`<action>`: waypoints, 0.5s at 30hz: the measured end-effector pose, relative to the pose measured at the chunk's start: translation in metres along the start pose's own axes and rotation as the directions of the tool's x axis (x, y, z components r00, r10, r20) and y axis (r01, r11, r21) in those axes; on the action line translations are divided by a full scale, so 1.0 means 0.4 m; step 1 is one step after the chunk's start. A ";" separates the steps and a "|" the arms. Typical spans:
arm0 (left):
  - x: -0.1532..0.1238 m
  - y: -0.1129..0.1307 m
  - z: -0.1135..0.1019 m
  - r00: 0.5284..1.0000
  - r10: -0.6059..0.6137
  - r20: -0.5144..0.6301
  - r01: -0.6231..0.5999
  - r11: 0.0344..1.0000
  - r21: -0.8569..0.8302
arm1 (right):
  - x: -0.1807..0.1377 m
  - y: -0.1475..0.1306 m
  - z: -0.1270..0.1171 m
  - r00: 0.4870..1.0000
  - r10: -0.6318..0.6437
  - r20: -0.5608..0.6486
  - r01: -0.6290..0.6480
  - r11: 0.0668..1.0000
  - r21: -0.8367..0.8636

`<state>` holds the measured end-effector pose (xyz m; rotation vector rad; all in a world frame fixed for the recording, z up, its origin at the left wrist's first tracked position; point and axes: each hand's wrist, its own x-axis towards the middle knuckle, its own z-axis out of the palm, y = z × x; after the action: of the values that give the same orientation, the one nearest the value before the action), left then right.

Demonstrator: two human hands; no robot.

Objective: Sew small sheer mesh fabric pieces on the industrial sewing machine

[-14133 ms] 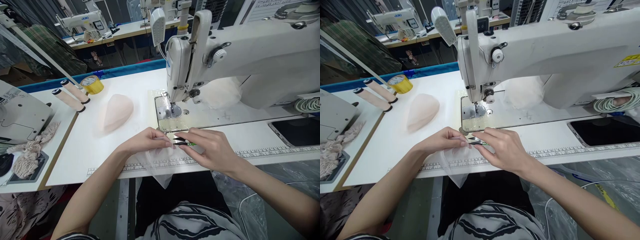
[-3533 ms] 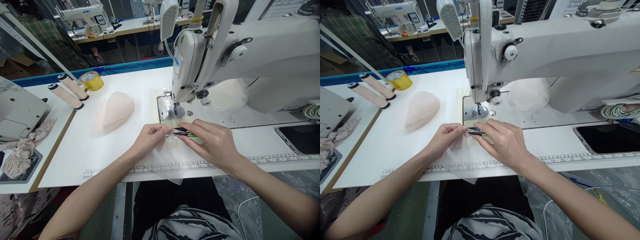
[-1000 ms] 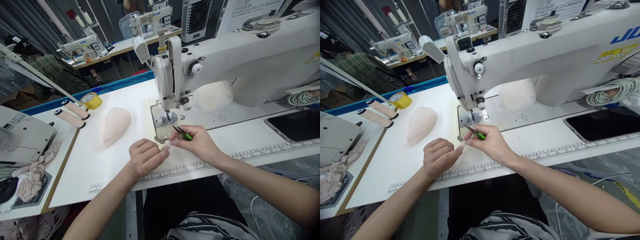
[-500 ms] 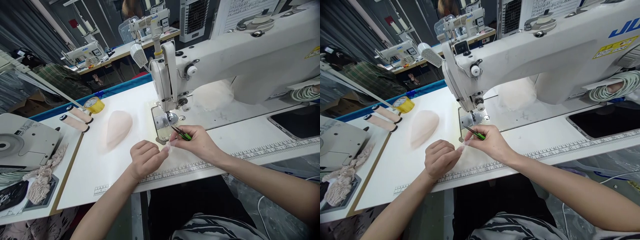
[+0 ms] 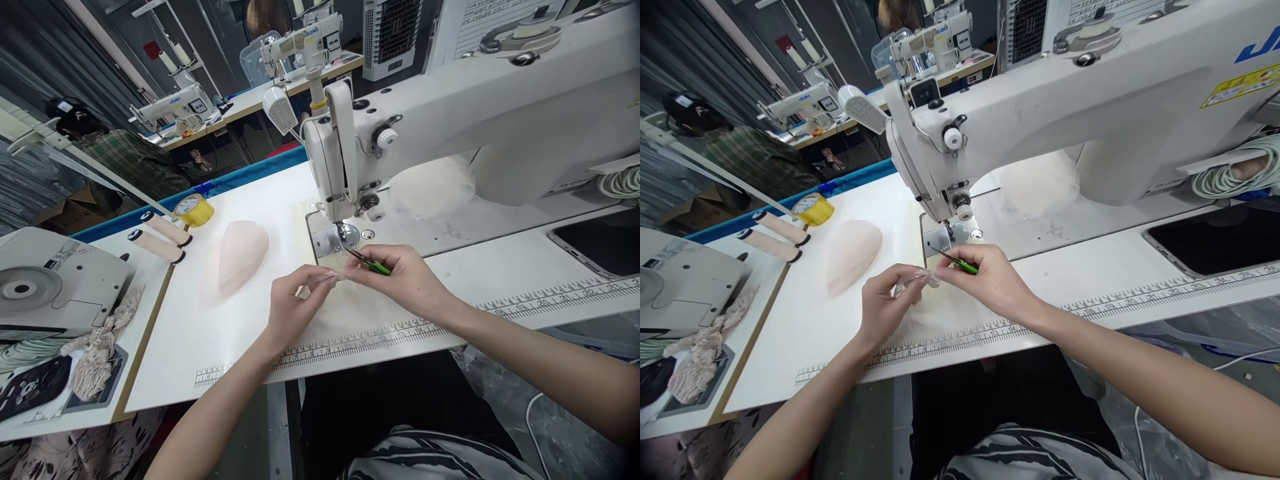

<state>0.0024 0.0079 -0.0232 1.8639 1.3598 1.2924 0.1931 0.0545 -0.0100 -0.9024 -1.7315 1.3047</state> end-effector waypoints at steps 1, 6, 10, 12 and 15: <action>0.001 0.003 -0.001 0.996 -0.088 0.028 0.089 0.994 -0.057 | 0.002 0.000 -0.002 1.000 -0.003 0.001 0.003 1.000 -0.017; 0.008 0.015 0.000 0.955 -0.278 0.108 0.296 0.924 -0.240 | -0.003 0.000 -0.003 0.995 -0.080 -0.059 0.072 0.989 -0.133; 0.010 0.016 0.001 0.947 -0.314 0.060 0.318 0.906 -0.279 | -0.035 0.000 0.006 0.937 -0.339 -0.089 0.289 0.890 -0.352; 0.010 0.014 0.000 0.950 -0.311 0.044 0.310 0.905 -0.291 | -0.051 0.000 0.013 0.905 -0.425 -0.025 0.376 0.825 -0.421; 0.008 0.012 -0.003 0.956 -0.291 0.037 0.288 0.908 -0.306 | -0.060 0.003 0.020 0.910 -0.408 0.068 0.384 0.774 -0.503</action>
<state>0.0037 0.0089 -0.0177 1.3889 1.2954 1.2744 0.1970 0.0304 -0.0166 -0.7696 -2.1319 0.5460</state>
